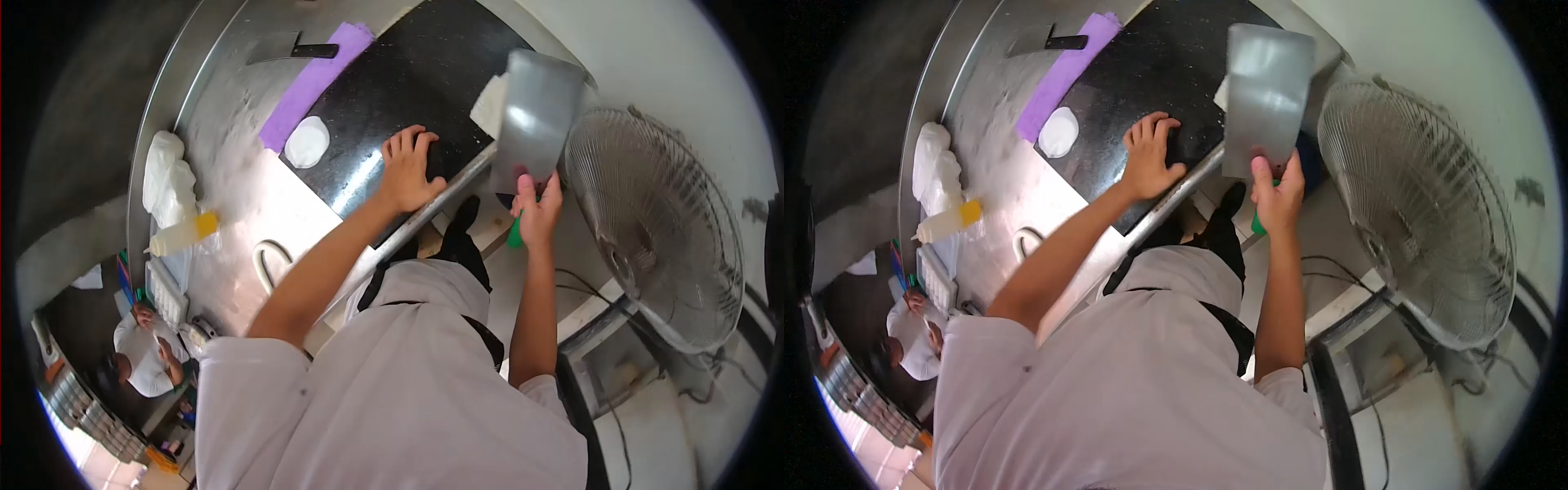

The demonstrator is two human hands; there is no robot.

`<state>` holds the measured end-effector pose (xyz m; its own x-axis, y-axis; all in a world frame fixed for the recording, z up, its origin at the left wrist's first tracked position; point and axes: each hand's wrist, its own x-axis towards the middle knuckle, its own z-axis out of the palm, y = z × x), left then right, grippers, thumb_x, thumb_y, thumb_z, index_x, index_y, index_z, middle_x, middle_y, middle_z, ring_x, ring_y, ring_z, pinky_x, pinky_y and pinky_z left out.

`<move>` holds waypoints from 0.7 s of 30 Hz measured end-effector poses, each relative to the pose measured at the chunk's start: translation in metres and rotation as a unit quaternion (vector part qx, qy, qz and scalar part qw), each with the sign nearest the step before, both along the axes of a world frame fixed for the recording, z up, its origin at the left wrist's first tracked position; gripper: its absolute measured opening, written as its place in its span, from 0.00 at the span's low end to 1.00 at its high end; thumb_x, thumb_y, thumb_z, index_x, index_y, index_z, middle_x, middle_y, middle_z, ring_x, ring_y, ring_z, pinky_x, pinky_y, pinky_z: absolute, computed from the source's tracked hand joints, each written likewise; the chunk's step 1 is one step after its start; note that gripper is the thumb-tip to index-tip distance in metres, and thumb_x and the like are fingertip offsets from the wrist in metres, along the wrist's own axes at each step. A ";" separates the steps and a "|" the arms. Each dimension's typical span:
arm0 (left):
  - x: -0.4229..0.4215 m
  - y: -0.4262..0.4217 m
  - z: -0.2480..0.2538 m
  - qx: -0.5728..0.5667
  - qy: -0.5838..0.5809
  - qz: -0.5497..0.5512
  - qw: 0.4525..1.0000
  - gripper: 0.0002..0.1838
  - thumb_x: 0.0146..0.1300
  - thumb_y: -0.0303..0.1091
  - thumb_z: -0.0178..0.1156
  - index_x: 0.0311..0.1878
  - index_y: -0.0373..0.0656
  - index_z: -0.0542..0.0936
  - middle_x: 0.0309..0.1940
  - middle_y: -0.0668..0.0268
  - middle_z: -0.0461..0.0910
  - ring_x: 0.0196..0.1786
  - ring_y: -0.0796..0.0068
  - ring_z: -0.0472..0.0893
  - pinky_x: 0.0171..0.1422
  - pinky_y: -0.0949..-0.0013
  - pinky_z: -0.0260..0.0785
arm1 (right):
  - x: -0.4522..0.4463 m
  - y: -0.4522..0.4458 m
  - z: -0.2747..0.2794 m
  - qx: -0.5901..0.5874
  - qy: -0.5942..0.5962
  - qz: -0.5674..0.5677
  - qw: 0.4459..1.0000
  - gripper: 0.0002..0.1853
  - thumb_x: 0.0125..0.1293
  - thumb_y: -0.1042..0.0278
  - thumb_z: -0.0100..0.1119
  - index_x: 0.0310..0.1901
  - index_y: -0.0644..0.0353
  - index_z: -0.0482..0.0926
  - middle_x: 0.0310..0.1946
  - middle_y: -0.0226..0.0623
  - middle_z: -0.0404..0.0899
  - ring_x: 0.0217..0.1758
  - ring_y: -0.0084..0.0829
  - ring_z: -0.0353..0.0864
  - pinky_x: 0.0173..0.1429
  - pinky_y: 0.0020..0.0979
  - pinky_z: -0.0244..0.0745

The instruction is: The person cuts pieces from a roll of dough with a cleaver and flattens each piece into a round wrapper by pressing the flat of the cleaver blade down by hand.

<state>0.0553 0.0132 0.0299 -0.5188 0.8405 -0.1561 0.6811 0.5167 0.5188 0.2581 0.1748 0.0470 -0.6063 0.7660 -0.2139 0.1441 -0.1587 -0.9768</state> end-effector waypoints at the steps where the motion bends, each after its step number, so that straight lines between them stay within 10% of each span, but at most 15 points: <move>1: 0.006 -0.005 -0.013 -0.001 0.003 0.011 1.000 0.46 0.53 0.58 0.68 0.71 0.42 0.68 0.74 0.48 0.62 0.79 0.45 0.57 0.82 0.41 0.43 | -0.009 0.012 -0.007 -0.091 0.058 -0.015 0.994 0.19 0.71 0.61 0.70 0.52 0.67 0.77 0.39 0.37 0.85 0.36 0.33 0.84 0.45 0.35 0.79; 8: -0.003 -0.029 -0.038 0.087 0.062 -0.024 0.994 0.54 0.45 0.71 0.70 0.68 0.39 0.73 0.81 0.45 0.54 0.83 0.46 0.55 0.85 0.36 0.38 | -0.027 0.039 -0.107 0.024 -0.204 -0.005 0.979 0.23 0.72 0.55 0.69 0.52 0.69 0.80 0.43 0.44 0.86 0.43 0.36 0.85 0.52 0.38 0.78; 19: -0.002 -0.027 -0.033 0.122 -0.022 -0.059 0.991 0.49 0.46 0.71 0.71 0.61 0.39 0.77 0.78 0.46 0.64 0.80 0.47 0.63 0.81 0.40 0.48 | -0.053 0.043 -0.051 -0.106 -0.204 -0.084 0.970 0.22 0.71 0.53 0.69 0.49 0.68 0.80 0.28 0.35 0.78 0.31 0.33 0.79 0.39 0.38 0.76; 21: 0.000 -0.029 -0.031 0.125 -0.037 -0.062 0.990 0.48 0.46 0.70 0.71 0.62 0.41 0.78 0.78 0.48 0.64 0.80 0.48 0.63 0.82 0.40 0.48 | -0.051 0.026 -0.066 0.122 -0.319 -0.019 0.940 0.21 0.71 0.55 0.70 0.48 0.68 0.81 0.30 0.35 0.80 0.32 0.30 0.79 0.40 0.36 0.75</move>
